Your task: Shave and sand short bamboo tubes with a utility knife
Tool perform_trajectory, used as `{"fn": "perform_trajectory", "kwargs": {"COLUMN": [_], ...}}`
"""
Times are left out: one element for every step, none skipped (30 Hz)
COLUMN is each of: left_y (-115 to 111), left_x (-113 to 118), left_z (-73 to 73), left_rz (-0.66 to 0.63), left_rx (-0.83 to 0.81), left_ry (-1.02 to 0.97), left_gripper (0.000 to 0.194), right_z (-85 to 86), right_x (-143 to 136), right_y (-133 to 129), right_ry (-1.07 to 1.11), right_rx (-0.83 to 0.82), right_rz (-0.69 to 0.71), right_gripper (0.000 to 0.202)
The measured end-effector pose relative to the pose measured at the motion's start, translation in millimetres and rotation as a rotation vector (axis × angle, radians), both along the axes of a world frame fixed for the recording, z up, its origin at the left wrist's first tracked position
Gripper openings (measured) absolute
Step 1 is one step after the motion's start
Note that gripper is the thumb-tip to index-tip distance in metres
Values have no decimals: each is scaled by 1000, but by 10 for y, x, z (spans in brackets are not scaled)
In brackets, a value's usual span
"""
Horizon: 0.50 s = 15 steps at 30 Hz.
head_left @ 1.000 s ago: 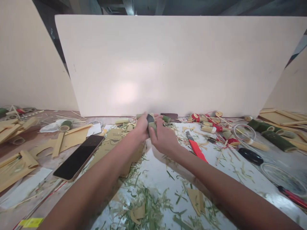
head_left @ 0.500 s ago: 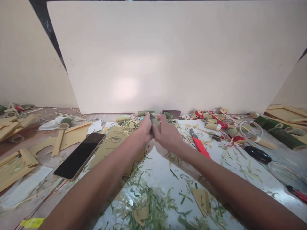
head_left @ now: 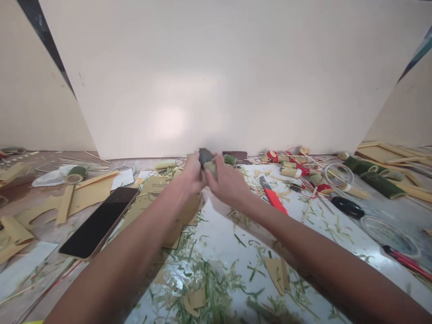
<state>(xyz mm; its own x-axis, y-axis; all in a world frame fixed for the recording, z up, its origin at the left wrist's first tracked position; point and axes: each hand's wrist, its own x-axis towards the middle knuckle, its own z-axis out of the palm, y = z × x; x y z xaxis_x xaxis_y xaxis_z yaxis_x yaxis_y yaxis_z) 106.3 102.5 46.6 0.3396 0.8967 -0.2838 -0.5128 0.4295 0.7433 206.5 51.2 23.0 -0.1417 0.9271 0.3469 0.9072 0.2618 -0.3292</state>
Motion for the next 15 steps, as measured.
{"fn": "perform_trajectory", "kwargs": {"left_y": [10,26,48,76,108,143,177,207,230,244,246,238,218,191,157], "left_x": [-19,-44,-76,-117,-162,-210,-256,-297,-328,-348,-357,-356,-345,-329,-307], "left_z": [5,9,14,18,21,23,23,22,19,16,13,11,10,12,16], "left_rz": [-10,-18,-38,-26,-9,18,70,123,165,197,213,211,203,185,160], "left_rx": [12,22,42,48,55,76,116,146,163,169,164,155,156,165,180], "left_ry": [1,4,22,27,28,22,16,24,38,57,79,98,114,126,137], "left_gripper": [50,50,50,51,53,51,49,47,45,44,44,43,42,40,36], "right_z": [-5,-8,-8,-6,0,11,26,46,68,90,111,128,140,147,151], "right_x": [9,22,39,57,75,92,105,114,118,119,119,118,118,121,126], "right_y": [1,7,19,35,56,81,107,132,154,168,176,176,170,161,150], "right_ry": [70,166,274,383,485,569,632,710,791,867,935,994,1046,1091,1131], "right_rx": [-5,-21,-50,-89,-132,-173,-207,-247,-293,-341,-391,-437,-477,-508,-528], "right_rz": [13,32,58,90,121,148,171,200,234,271,310,348,380,405,424], "right_gripper": [42,41,40,38,35,32,30,29,31,34,38,40,41,41,41]}}
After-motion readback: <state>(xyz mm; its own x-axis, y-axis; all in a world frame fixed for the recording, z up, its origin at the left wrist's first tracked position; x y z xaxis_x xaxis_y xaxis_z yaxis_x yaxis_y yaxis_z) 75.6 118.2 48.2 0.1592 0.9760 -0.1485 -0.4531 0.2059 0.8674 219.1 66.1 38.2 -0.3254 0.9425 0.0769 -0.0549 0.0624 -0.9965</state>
